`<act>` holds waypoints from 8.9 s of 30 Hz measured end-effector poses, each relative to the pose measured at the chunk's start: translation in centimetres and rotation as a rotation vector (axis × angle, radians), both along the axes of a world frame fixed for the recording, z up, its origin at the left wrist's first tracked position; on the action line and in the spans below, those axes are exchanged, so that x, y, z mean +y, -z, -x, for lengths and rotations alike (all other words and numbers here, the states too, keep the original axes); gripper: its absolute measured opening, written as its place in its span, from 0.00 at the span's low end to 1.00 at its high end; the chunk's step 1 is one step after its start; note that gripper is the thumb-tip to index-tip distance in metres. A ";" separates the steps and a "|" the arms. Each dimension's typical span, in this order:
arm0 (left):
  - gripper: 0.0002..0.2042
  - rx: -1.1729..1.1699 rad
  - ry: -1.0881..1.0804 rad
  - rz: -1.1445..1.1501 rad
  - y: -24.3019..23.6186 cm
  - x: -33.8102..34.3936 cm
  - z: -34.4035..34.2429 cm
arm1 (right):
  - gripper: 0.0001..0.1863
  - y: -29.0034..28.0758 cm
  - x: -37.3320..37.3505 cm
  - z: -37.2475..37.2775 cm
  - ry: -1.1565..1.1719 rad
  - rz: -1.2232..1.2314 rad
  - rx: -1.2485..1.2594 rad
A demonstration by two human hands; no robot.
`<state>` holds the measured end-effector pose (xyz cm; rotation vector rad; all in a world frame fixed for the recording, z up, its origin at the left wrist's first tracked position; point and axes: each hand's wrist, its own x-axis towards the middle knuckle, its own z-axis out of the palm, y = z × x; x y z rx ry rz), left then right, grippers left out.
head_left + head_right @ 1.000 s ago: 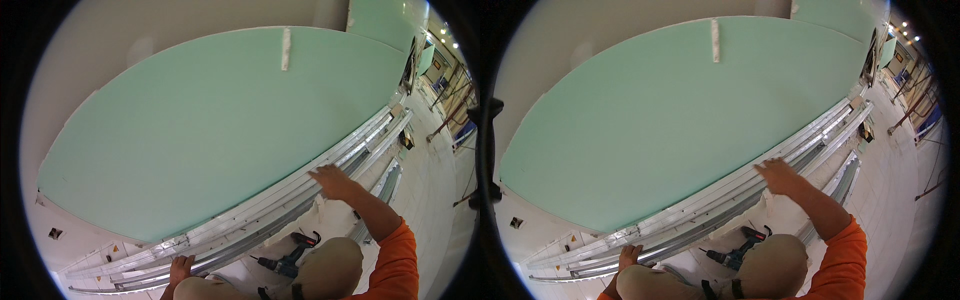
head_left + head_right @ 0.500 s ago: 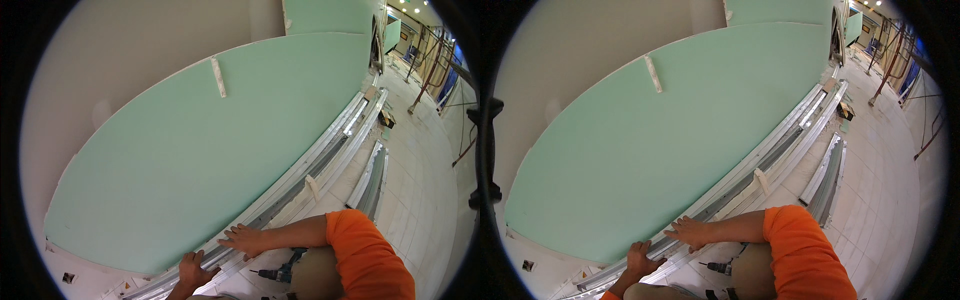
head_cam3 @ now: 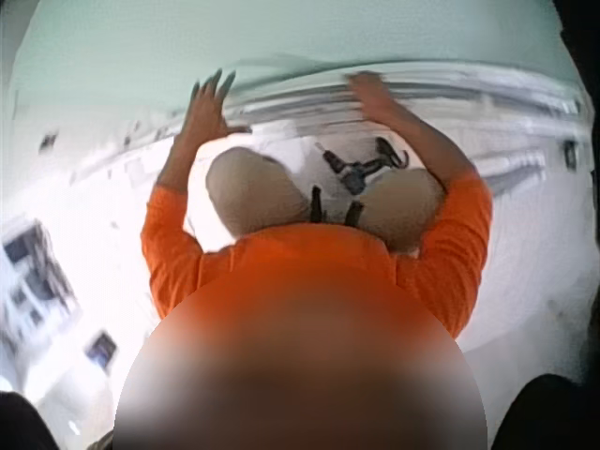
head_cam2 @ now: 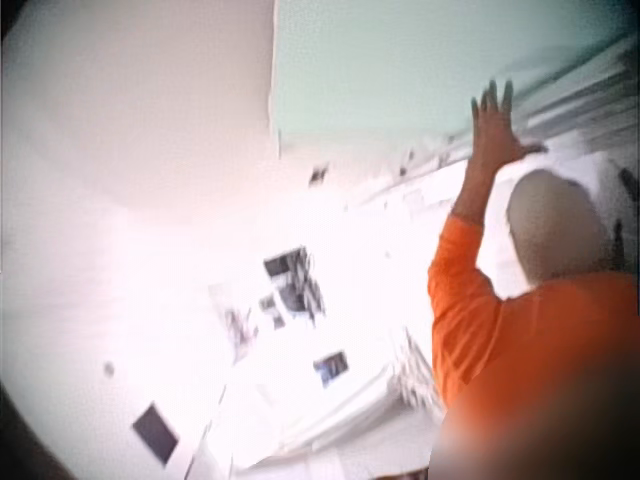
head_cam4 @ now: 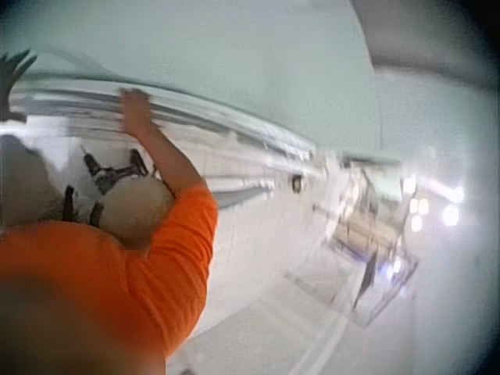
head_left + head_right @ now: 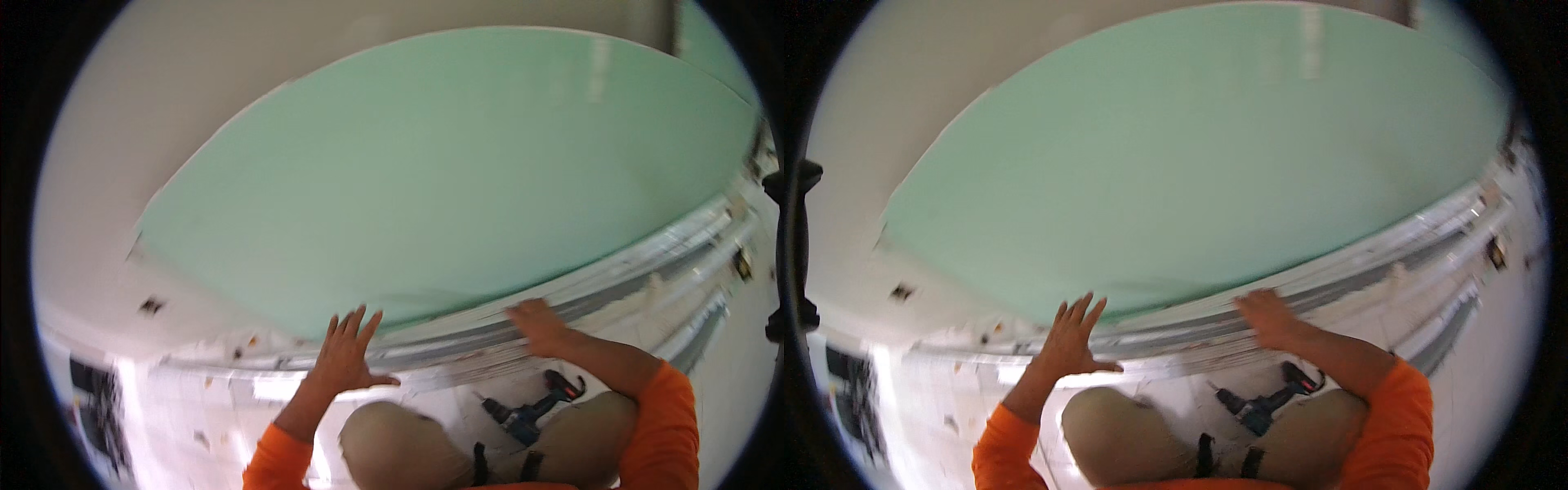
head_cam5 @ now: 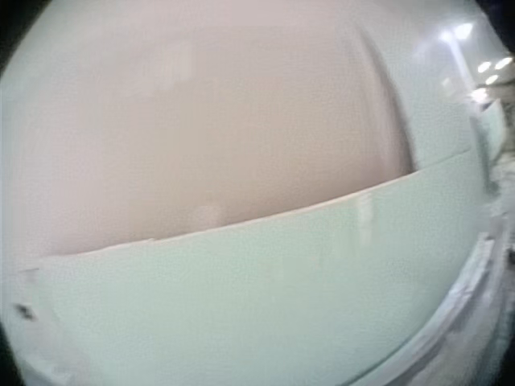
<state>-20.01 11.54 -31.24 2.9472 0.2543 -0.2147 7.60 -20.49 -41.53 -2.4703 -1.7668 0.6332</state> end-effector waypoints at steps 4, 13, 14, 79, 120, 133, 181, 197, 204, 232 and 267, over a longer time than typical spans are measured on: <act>0.68 0.115 -0.145 -0.101 -0.2 2.6 4.8 | 0.45 -0.8 -2.6 -1.1 0.060 0.028 -0.030; 0.57 0.241 -0.021 -0.024 6.8 1.2 5.9 | 0.46 1.2 -8.9 -3.3 0.052 0.066 -0.054; 0.56 0.237 -0.001 -0.039 7.5 0.9 5.2 | 0.46 1.5 -10.0 -3.5 0.075 0.087 -0.050; 0.45 0.122 0.339 0.233 12.7 -29.3 -24.9 | 0.17 11.7 -20.7 -5.8 1.744 -1.505 0.758; 0.39 0.068 0.423 0.543 4.3 -23.6 -28.2 | 0.38 7.4 -20.1 -4.3 1.244 -0.846 -0.313; 0.35 -0.002 -0.245 0.673 4.5 -2.1 -12.4 | 0.32 2.1 -15.3 -4.2 0.867 -0.721 -0.200; 0.38 -0.623 -0.088 -0.215 1.5 -2.7 -1.9 | 0.44 -2.2 -15.4 -10.4 1.131 -0.624 0.675; 0.34 -0.747 -0.181 -0.290 1.5 -4.1 4.2 | 0.36 -7.0 -10.8 -14.1 1.108 -1.633 1.032; 0.41 -0.678 -0.153 -0.281 0.3 -4.3 6.8 | 0.42 -2.7 -12.1 -16.8 0.963 -1.397 0.795; 0.47 -0.515 -0.423 -0.055 0.7 -3.6 10.4 | 0.41 -6.8 -7.7 -6.3 0.078 -1.252 1.686; 0.57 -0.246 -0.243 0.050 -1.2 -4.5 6.0 | 0.45 -8.0 -8.5 -5.8 0.415 -1.351 1.892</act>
